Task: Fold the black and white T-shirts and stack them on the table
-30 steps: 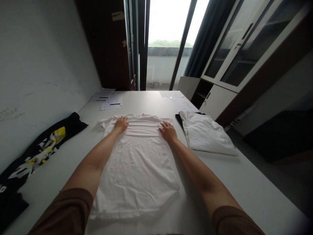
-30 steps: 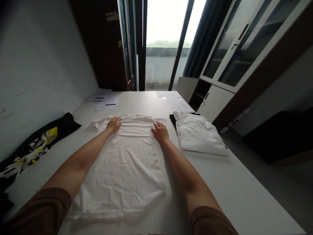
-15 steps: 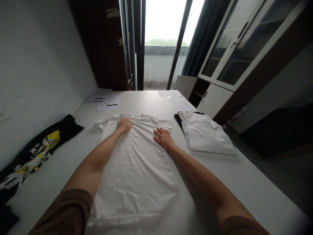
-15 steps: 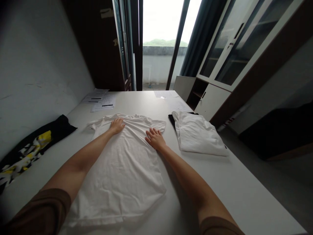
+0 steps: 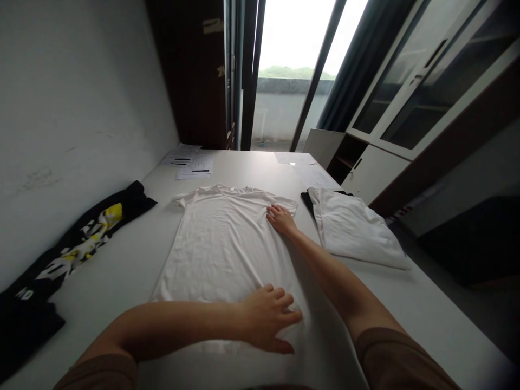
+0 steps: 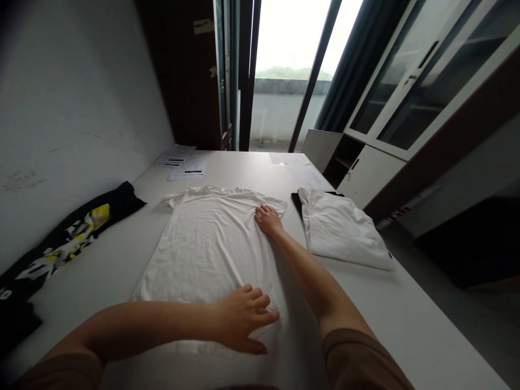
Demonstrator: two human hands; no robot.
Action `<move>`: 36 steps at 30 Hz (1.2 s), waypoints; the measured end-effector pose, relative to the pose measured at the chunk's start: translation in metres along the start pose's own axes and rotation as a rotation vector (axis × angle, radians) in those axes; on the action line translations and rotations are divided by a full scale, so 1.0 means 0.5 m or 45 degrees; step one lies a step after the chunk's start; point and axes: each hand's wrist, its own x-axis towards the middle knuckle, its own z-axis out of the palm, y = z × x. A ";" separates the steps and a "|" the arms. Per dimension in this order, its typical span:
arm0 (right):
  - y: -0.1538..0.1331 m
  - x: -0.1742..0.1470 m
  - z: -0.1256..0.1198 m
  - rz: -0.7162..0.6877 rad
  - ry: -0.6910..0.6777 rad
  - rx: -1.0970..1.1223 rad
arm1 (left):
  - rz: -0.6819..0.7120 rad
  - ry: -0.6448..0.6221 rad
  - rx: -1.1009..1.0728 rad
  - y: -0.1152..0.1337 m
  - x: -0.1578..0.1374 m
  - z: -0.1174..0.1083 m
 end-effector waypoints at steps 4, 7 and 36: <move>0.009 0.014 0.009 0.015 -0.010 0.023 | -0.189 -0.074 0.161 0.028 0.012 0.011; 0.012 0.014 0.013 0.014 0.004 0.026 | -0.353 -0.144 0.106 0.006 0.021 0.003; 0.097 0.032 -0.003 0.729 0.502 0.374 | 0.094 -0.050 -0.155 0.025 0.019 0.030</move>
